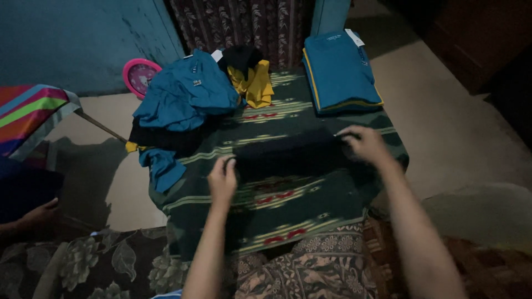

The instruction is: Folding and stacking various items of clothing on a mat

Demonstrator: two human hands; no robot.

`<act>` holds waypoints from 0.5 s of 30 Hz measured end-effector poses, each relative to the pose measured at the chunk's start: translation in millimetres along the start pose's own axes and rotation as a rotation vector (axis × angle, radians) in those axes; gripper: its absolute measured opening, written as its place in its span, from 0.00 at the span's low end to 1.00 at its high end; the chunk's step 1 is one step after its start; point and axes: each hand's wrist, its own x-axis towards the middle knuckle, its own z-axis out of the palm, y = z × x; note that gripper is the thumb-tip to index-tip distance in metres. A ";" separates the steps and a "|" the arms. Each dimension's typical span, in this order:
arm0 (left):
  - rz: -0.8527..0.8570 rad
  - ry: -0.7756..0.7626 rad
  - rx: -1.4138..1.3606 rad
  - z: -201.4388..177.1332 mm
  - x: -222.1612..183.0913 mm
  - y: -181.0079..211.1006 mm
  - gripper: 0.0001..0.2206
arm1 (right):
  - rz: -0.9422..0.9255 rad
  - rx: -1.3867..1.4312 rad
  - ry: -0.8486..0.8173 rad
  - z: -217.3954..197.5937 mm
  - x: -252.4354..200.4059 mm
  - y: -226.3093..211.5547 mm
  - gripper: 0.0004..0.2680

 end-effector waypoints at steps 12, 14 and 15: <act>-0.055 -0.066 -0.185 -18.8 63.8 47.7 0.06 | -0.047 0.229 0.085 -40.3 55.1 14.7 0.08; -0.163 -0.131 -0.114 -6.9 63.2 38.1 0.05 | 0.011 0.237 0.060 -7.6 70.4 47.5 0.08; -0.163 -0.132 -0.112 2.5 61.5 22.5 0.05 | 0.012 0.239 0.060 5.9 69.3 51.0 0.08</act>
